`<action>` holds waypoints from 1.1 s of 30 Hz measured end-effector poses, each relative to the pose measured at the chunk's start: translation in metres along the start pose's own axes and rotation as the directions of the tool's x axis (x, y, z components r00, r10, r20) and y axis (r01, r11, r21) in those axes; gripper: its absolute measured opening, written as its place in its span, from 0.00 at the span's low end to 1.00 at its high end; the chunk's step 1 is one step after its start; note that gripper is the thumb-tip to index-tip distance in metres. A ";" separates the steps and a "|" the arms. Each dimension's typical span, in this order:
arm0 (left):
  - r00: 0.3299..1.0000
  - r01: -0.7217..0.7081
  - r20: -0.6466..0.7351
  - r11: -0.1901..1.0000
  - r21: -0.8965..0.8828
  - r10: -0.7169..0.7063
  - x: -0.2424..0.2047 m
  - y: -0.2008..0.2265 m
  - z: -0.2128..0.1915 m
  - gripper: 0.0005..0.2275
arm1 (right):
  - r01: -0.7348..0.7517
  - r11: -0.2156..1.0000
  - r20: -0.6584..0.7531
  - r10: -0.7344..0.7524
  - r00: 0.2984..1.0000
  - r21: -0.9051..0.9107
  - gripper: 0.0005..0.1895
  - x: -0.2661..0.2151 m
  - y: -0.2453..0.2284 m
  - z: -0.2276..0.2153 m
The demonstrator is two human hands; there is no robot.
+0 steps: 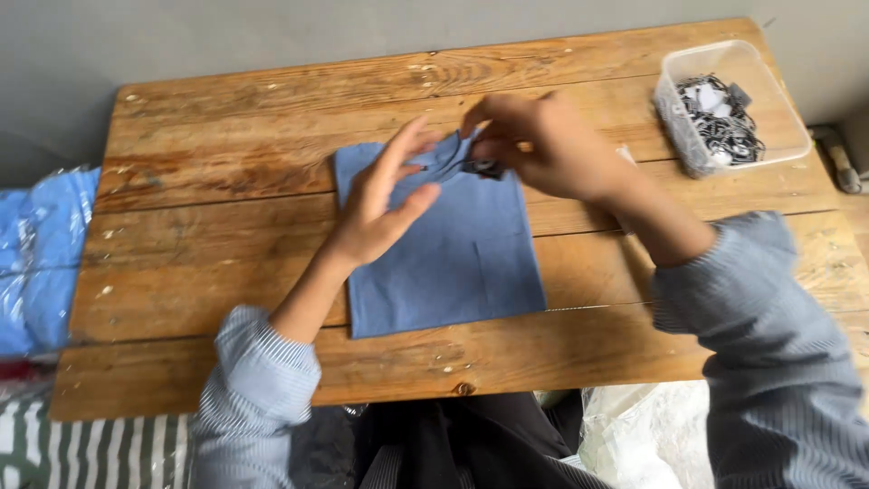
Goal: Folding a t-shirt, cleaning it with a lint roller, and packaging it in a plastic bag
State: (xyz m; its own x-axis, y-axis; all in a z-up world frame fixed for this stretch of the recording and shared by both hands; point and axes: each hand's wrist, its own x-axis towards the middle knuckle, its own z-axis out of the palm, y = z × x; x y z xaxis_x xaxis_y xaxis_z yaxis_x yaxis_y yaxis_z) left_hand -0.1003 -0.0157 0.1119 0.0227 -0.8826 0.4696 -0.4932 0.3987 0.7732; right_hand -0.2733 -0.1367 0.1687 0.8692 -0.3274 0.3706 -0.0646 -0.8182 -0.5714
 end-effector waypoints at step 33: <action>0.920 0.309 0.094 0.852 0.424 -0.380 0.014 -0.109 -0.001 0.08 | -0.264 0.086 0.169 0.570 0.804 0.961 0.07 0.027 0.121 0.131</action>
State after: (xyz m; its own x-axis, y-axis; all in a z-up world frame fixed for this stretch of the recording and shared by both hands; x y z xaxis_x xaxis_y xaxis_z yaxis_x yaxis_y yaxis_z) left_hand -0.0451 -0.0710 0.0349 0.1268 -0.9871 0.0978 -0.7813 -0.0386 0.6230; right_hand -0.1933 -0.1829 0.0138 0.7450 -0.6495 -0.1520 0.2363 0.4700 -0.8504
